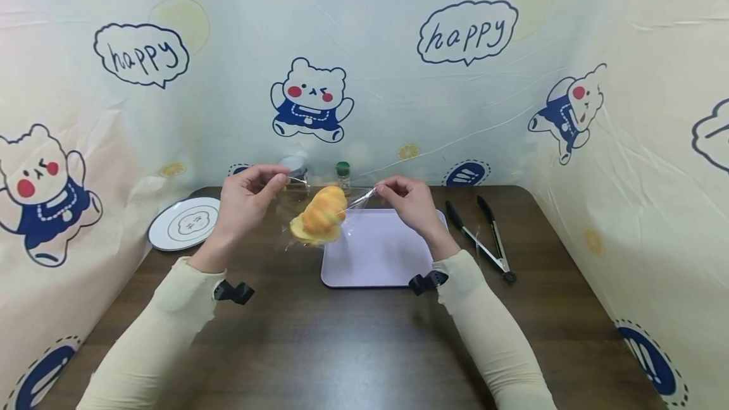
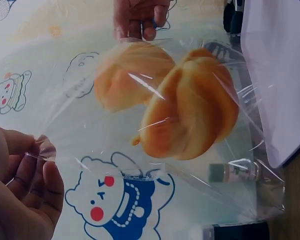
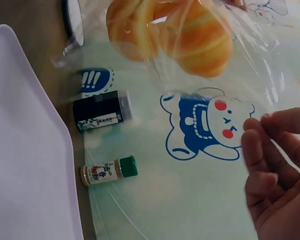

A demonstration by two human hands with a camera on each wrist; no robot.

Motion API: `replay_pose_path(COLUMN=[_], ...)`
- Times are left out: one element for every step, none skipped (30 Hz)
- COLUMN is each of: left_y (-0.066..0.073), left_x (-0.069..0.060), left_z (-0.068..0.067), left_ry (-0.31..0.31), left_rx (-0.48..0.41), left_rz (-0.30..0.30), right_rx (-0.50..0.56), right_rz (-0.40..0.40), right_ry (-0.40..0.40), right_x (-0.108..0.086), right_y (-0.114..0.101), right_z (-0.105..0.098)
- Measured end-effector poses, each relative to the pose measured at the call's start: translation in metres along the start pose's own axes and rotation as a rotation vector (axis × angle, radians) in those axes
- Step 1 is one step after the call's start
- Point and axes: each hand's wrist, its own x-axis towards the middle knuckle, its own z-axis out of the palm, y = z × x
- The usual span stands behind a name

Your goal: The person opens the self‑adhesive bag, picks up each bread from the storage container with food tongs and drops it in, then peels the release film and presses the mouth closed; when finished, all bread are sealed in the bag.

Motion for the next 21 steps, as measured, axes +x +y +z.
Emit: replay_pose_path(left_y=[0.000, 0.000, -0.001, -0.001, -0.001, 0.000, 0.000, 0.000, 0.001, 0.001, 0.002, 0.003, 0.004, 0.005, 0.006, 0.007, 0.009, 0.009, 0.010, 0.011, 0.011], left_x=[0.000, 0.000, 0.001, 0.001, 0.001, 0.000, 0.001, 0.000, 0.000, 0.000, -0.001, -0.001, -0.001, -0.001, -0.002, -0.002, -0.002, -0.003, -0.003, -0.003, -0.003], left_z=[0.000, 0.000, 0.001, 0.002, 0.002, 0.003, 0.003, 0.004, 0.004, 0.005, 0.006, 0.006, 0.007, 0.007, 0.008, 0.008, 0.009, 0.009, 0.009, 0.010, 0.010], left_ry=[-0.004, -0.010, -0.017, -0.025, -0.030, -0.035, -0.038, -0.040, -0.041, -0.041, -0.039, -0.039, -0.039, -0.040, -0.042, -0.045, -0.048, -0.051, -0.053, -0.054, -0.055], left_rx=[-0.002, -0.010, -0.013, -0.015, -0.016, -0.017, -0.017, -0.016, -0.013, -0.012, -0.014, -0.016, -0.020, -0.025, -0.032, -0.039, -0.044, -0.051, -0.059, -0.064, -0.069], left_rz=[-0.004, -0.004, -0.004, -0.004, -0.004, -0.006, -0.003, -0.001, 0.000, 0.002, 0.005, 0.008, 0.010, 0.013, 0.017, 0.019, 0.024, 0.028, 0.030, 0.031, 0.030], right_rx=[0.013, 0.024, 0.037, 0.048, 0.063, 0.076, 0.090, 0.104, 0.115, 0.127, 0.134, 0.141, 0.146, 0.152, 0.153, 0.157, 0.160, 0.162, 0.161, 0.162, 0.164], right_rz=[-0.009, -0.018, -0.024, -0.031, -0.037, -0.041, -0.046, -0.052, -0.054, -0.055, -0.053, -0.050, -0.048, -0.043, -0.038, -0.035, -0.032, -0.028, -0.026, -0.024, -0.023], right_ry=[0.006, 0.013, 0.016, 0.019, 0.018, 0.015, 0.010, 0.005, -0.001, -0.006, -0.012, -0.018, -0.025, -0.033, -0.044, -0.055, -0.067, -0.080, -0.094, -0.108, -0.121], right_x=[-0.001, -0.001, -0.002, -0.002, -0.002, -0.002, -0.002, -0.002, -0.002, -0.002, -0.002, -0.003, -0.003, -0.003, -0.003, -0.004, -0.004, -0.004, -0.005, -0.005, -0.005], right_y=[-0.001, -0.001, -0.002, -0.002, -0.002, -0.002, -0.002, -0.001, -0.001, 0.000, 0.000, 0.001, 0.001, 0.001, 0.002, 0.002, 0.003, 0.003, 0.003, 0.004, 0.004], right_z=[0.000, -0.001, -0.001, 0.000, 0.000, 0.000, 0.000, 0.001, 0.001, 0.002, 0.002, 0.003, 0.004, 0.005, 0.005, 0.006, 0.007, 0.008, 0.009, 0.010, 0.011])
